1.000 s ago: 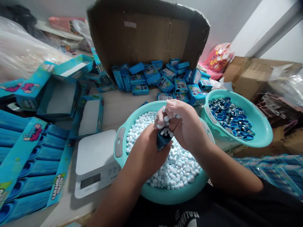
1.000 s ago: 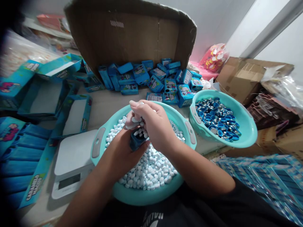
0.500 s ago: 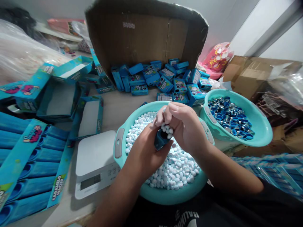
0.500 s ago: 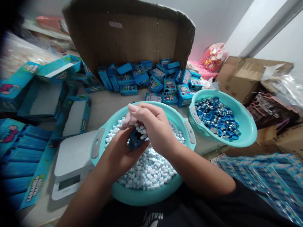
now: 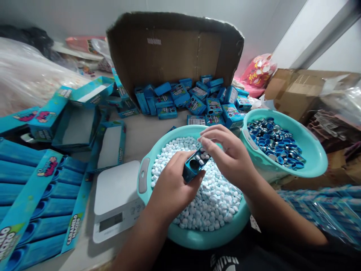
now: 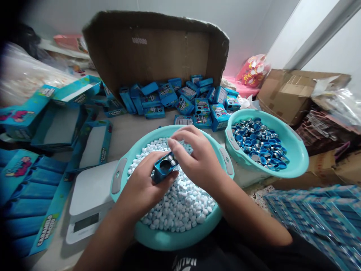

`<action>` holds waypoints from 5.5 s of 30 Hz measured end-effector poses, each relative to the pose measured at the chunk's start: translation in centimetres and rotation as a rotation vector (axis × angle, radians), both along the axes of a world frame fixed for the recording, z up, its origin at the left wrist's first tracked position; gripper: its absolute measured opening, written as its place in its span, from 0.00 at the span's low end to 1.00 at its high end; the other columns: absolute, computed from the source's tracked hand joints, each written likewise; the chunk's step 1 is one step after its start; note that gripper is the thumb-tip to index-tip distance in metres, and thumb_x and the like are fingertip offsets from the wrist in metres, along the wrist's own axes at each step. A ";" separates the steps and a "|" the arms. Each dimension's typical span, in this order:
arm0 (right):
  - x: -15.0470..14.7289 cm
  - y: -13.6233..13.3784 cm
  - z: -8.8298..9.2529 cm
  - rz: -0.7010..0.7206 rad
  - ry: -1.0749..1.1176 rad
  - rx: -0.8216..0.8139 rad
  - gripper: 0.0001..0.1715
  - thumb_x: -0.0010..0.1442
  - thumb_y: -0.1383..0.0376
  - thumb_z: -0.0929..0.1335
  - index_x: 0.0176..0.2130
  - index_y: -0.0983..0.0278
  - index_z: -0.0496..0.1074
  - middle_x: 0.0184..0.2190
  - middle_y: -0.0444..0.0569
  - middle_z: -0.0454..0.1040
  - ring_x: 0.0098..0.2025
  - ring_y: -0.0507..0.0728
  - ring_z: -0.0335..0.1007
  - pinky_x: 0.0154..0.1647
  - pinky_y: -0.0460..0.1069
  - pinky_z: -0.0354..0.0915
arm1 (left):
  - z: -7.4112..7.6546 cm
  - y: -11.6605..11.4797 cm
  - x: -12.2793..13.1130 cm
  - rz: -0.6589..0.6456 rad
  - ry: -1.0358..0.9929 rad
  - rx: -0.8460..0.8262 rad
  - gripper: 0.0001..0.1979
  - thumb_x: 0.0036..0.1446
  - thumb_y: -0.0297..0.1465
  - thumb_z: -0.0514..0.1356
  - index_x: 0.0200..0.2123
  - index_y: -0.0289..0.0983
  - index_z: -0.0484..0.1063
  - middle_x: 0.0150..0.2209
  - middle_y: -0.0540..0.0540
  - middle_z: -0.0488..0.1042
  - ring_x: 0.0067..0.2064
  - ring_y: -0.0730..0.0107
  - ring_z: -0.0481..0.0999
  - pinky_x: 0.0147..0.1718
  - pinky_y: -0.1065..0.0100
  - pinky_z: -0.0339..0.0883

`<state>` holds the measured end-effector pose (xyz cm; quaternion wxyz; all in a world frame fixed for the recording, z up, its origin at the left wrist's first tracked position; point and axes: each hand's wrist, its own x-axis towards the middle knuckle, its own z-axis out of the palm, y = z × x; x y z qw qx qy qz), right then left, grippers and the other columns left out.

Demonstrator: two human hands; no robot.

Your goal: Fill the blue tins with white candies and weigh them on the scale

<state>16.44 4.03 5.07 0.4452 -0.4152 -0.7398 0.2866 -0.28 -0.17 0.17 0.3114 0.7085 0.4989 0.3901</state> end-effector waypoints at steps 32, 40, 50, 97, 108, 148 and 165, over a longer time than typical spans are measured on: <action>0.3 -2.8 -2.3 0.110 0.079 0.078 0.13 0.69 0.70 0.65 0.50 0.62 0.77 0.42 0.49 0.84 0.46 0.54 0.80 0.49 0.51 0.75 | 0.3 -0.1 0.0 -0.004 0.010 -0.003 0.15 0.62 0.30 0.63 0.53 0.43 0.70 0.49 0.47 0.75 0.52 0.62 0.73 0.51 0.60 0.68; 1.5 -1.4 -3.8 -0.159 0.064 0.018 0.17 0.68 0.67 0.65 0.55 0.61 0.74 0.56 0.53 0.76 0.60 0.59 0.72 0.62 0.58 0.68 | -0.5 -0.4 0.3 0.111 -0.006 0.099 0.21 0.60 0.32 0.66 0.56 0.43 0.70 0.50 0.44 0.77 0.52 0.60 0.78 0.53 0.57 0.74; 1.9 -1.8 -4.0 0.197 -0.529 -0.454 0.31 0.67 0.46 0.65 0.65 0.51 0.68 0.71 0.53 0.58 0.72 0.68 0.54 0.69 0.66 0.58 | 1.7 -2.5 -10.0 0.779 -0.201 0.413 0.35 0.42 0.26 0.73 0.57 0.36 0.73 0.50 0.44 0.77 0.45 0.62 0.80 0.48 0.59 0.77; 1.9 -0.4 -4.7 -0.011 -0.397 -0.308 0.15 0.58 0.53 0.71 0.38 0.61 0.80 0.33 0.52 0.82 0.31 0.59 0.77 0.34 0.54 0.73 | 0.3 -5.3 -0.2 -0.302 0.514 -0.092 0.07 0.63 0.24 0.57 0.37 0.36 0.76 0.44 0.42 0.76 0.48 0.57 0.74 0.46 0.58 0.72; 2.3 -0.2 -5.5 0.020 -0.395 -0.316 0.15 0.59 0.55 0.70 0.40 0.60 0.80 0.38 0.51 0.82 0.36 0.59 0.79 0.38 0.54 0.75 | -0.2 -4.7 -0.2 -0.323 0.483 -0.025 0.08 0.65 0.28 0.58 0.33 0.37 0.76 0.35 0.45 0.74 0.39 0.62 0.73 0.36 0.62 0.65; 2.6 0.9 -3.3 0.465 -0.885 -0.345 0.08 0.52 0.67 0.71 0.34 0.63 0.81 0.30 0.47 0.79 0.31 0.56 0.72 0.32 0.49 0.59 | -0.6 -3.0 -11.0 0.943 -0.073 0.245 0.29 0.41 0.41 0.75 0.46 0.37 0.74 0.40 0.44 0.79 0.43 0.56 0.81 0.46 0.55 0.78; 0.2 3.7 10.7 0.609 -1.108 -0.003 0.08 0.54 0.73 0.71 0.34 0.64 0.81 0.26 0.42 0.75 0.24 0.48 0.58 0.27 0.48 0.53 | -1.0 -1.6 0.1 0.170 0.024 0.151 0.17 0.59 0.36 0.68 0.51 0.44 0.74 0.44 0.47 0.79 0.45 0.61 0.79 0.44 0.59 0.73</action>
